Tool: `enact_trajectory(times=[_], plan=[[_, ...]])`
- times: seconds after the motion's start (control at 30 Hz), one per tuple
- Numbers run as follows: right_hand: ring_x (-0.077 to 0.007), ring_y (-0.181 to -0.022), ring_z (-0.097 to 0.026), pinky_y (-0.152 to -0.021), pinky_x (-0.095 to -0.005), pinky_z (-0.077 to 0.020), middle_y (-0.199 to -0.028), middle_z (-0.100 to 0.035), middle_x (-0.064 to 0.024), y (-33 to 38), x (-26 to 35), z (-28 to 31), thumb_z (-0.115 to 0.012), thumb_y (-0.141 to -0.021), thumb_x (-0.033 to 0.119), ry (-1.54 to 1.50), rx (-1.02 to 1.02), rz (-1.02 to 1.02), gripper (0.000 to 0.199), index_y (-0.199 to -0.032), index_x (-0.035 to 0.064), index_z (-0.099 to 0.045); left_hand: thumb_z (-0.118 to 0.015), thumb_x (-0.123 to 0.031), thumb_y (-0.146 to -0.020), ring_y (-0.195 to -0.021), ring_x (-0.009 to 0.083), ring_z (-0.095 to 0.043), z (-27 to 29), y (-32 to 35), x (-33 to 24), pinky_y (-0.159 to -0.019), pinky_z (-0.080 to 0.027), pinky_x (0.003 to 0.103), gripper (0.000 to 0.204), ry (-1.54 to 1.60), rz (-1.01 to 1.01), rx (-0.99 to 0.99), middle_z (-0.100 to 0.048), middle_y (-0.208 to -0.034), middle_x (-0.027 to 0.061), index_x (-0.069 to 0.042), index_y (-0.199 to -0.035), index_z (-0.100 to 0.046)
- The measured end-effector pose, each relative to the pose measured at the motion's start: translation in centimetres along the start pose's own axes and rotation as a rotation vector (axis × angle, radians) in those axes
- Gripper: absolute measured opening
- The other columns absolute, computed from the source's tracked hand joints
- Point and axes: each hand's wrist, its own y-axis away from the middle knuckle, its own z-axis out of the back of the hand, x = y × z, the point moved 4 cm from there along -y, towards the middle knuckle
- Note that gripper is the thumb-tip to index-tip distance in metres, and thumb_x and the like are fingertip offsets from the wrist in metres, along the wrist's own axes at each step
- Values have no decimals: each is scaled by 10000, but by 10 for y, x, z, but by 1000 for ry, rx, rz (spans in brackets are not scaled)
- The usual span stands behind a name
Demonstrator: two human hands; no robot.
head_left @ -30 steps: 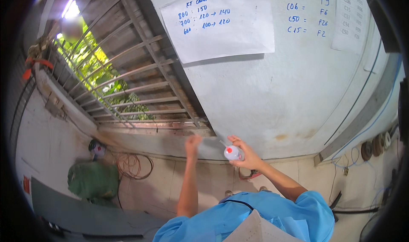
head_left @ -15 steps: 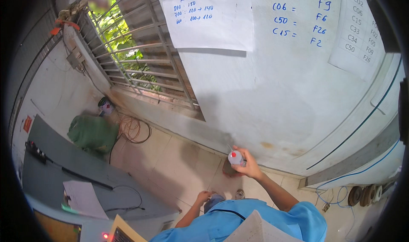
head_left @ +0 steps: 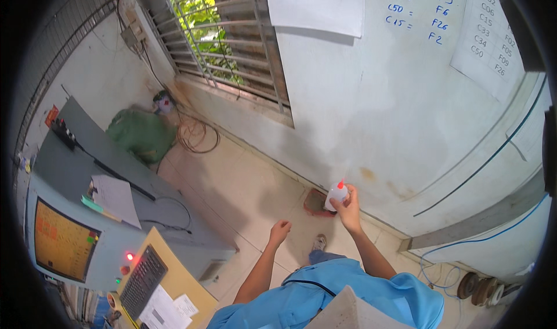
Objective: The person operates a CNC machine using a handheld controller, then walks to a wall to affix a printed sheet with glue. The person returns to the control station and interacts with the computer keyboard and mouse.
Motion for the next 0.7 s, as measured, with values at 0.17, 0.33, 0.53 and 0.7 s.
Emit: enact_trajectory(times=[0.17, 0.33, 0.53, 0.7], plan=[[-211, -1121, -643, -989, -379, -486, -1194, -671, -106, 57, 4, 2, -840, -822, 156, 368, 166, 50, 661, -1357, 50, -468, -707, -354, -892, -783, 205, -720, -42, 98, 123, -729, -562, 346, 383, -49, 221, -15, -750, -871, 116, 0, -1033, -741], [-234, -1172, -635, -1023, -397, -466, -1204, -683, -126, 65, 9, 1, -880, -780, 267, 474, 267, 32, 715, -1348, 53, -501, -692, -404, -868, -754, 234, -725, -49, 210, 223, -742, -564, 388, 397, -210, 463, 25, -753, -824, 133, -18, -930, -761], [-178, -1174, -612, -1033, -359, -468, -1239, -647, -82, 36, 40, -26, -834, -859, 191, 213, 392, 33, 641, -1379, 35, -494, -704, -330, -839, -792, 242, -730, -38, 279, 228, -766, -579, 400, 356, -191, 558, -261, -751, -869, 141, -13, -996, -748], [-180, -1167, -607, -1031, -346, -467, -1249, -639, -85, 3, 113, -16, -823, -866, 167, 157, 317, 259, 654, -1417, 40, -495, -701, -364, -898, -915, 342, -732, -46, 184, 121, -831, -570, 443, 394, -397, 197, -174, -748, -982, 202, -15, -1078, -720]])
